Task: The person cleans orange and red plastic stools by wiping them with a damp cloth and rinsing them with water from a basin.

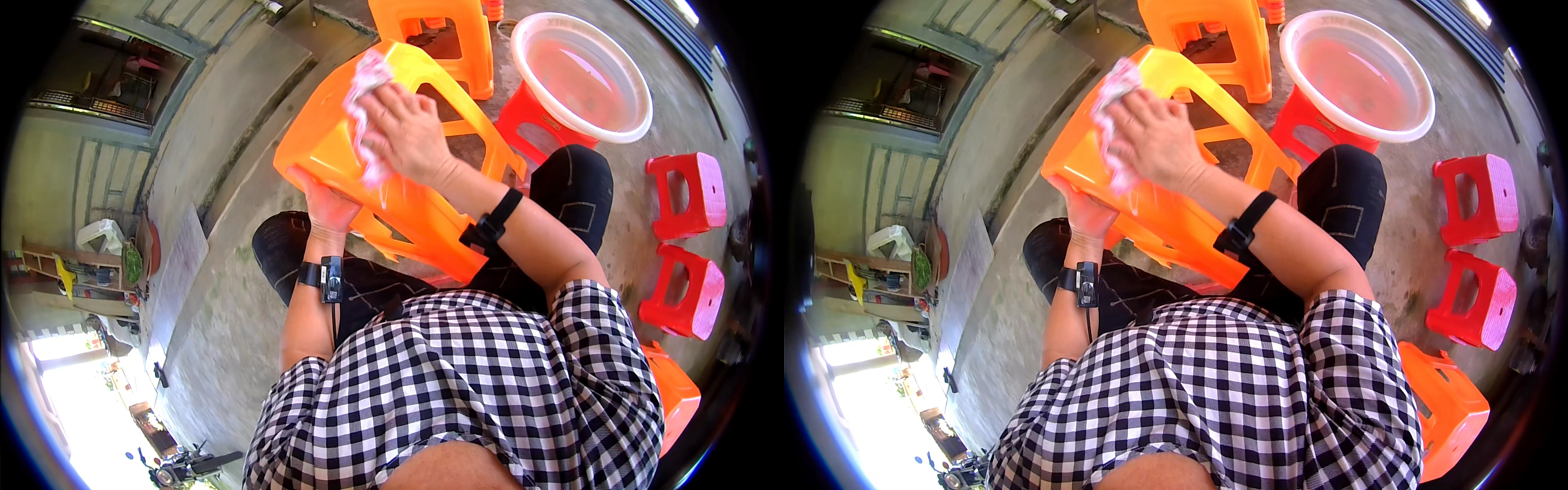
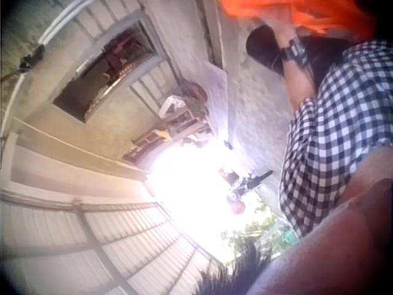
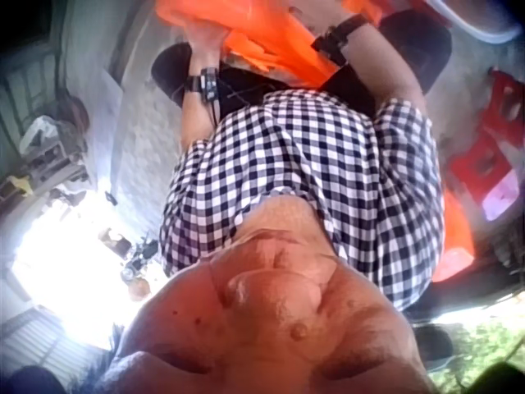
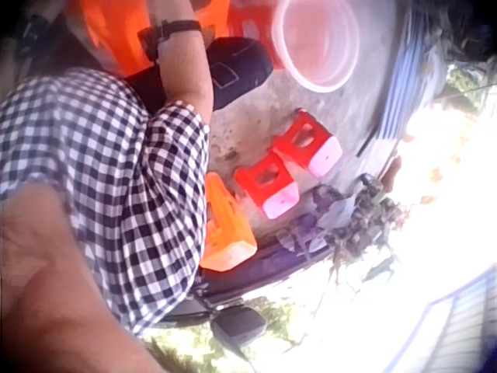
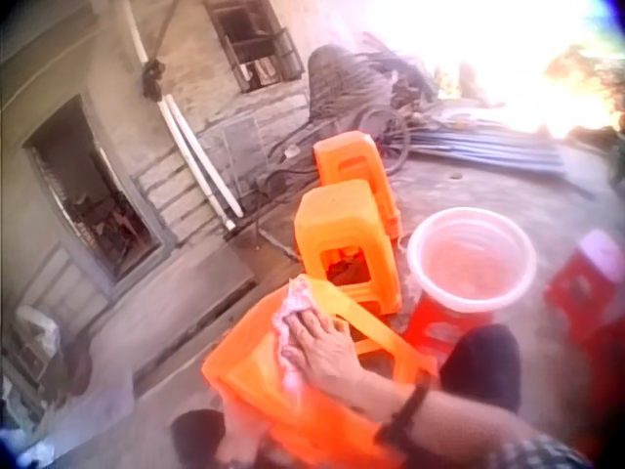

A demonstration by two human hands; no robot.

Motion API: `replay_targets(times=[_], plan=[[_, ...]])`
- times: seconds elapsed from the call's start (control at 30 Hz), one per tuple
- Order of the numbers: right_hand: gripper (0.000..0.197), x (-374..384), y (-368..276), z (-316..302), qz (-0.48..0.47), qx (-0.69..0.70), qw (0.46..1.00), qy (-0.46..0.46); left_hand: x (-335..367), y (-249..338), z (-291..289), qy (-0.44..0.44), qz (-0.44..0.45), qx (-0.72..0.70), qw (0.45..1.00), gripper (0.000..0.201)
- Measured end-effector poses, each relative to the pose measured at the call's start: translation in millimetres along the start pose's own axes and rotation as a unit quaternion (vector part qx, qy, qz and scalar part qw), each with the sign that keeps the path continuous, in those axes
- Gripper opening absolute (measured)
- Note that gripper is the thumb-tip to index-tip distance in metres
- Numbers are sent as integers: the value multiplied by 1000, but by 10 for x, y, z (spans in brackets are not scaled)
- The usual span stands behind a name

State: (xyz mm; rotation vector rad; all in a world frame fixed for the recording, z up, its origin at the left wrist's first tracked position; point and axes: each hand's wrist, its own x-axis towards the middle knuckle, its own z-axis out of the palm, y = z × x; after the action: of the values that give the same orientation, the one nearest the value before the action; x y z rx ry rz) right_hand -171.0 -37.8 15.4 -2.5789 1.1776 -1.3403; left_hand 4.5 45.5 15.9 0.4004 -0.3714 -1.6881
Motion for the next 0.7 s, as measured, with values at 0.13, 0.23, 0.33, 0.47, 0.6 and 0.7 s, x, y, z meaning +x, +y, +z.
replay_targets(times=[0.13,0.23,0.33,0.47,0.6,0.7], plan=[[55,301,591,331,152,-77,984,-42,-161,98,-181,60,-11,-18,998,96],[55,364,890,473,186,-73,980,-18,-138,54,-149,81,-1,-15,997,97],[55,343,385,347,54,-28,997,-44,-183,68,-124,67,17,-17,997,98],[53,255,-249,152,-116,95,989,8,-188,115,-29,42,32,10,999,100],[50,428,68,363,-14,-2,1000,10,-194,178,-189,43,20,5,999,102],[58,358,604,637,104,-9,994,17,-191,201,-334,93,38,38,994,100]])
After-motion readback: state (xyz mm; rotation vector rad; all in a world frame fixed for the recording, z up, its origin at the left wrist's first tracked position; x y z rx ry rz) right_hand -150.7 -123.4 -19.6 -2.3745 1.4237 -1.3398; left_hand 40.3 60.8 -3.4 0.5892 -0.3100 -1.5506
